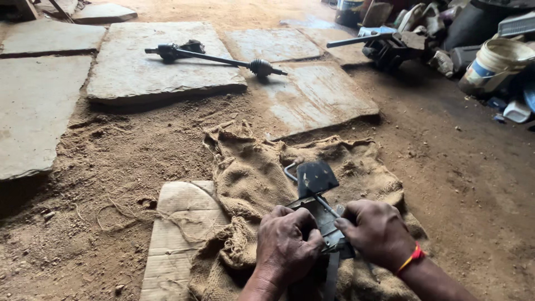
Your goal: The person is seated on the floor and uses a metal file to smooth or shape a metal plate attached to a mechanical housing. The person holds the housing with one hand and files the plate with the other, occasionally adjusting the position of the part.
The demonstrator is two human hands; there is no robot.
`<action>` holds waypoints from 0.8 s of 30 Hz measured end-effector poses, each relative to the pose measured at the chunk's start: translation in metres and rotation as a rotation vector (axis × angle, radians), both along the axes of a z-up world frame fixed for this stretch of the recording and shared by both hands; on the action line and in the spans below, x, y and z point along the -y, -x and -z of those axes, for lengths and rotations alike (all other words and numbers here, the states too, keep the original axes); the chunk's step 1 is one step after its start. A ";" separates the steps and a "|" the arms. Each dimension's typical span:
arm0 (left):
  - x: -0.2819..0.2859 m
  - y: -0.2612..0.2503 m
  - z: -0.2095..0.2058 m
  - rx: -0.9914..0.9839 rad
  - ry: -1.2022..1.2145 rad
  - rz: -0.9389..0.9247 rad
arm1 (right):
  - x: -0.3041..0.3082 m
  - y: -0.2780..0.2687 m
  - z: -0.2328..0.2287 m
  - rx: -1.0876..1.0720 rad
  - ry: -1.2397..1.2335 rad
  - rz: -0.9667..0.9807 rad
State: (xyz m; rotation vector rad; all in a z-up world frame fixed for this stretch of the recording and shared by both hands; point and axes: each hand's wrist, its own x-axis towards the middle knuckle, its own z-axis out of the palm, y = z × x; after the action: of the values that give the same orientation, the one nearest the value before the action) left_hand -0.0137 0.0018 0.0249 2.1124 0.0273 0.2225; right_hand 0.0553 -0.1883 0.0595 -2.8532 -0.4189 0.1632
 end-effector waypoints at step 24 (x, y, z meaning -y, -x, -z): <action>0.010 -0.029 -0.001 0.499 -0.198 0.215 | 0.001 0.061 0.007 0.669 0.030 -0.450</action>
State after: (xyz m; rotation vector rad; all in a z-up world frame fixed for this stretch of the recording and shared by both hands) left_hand 0.0156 -0.0083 0.0254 2.1775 -0.5331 0.6362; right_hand -0.0055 -0.1888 0.0523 -2.7215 -1.1838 -0.7278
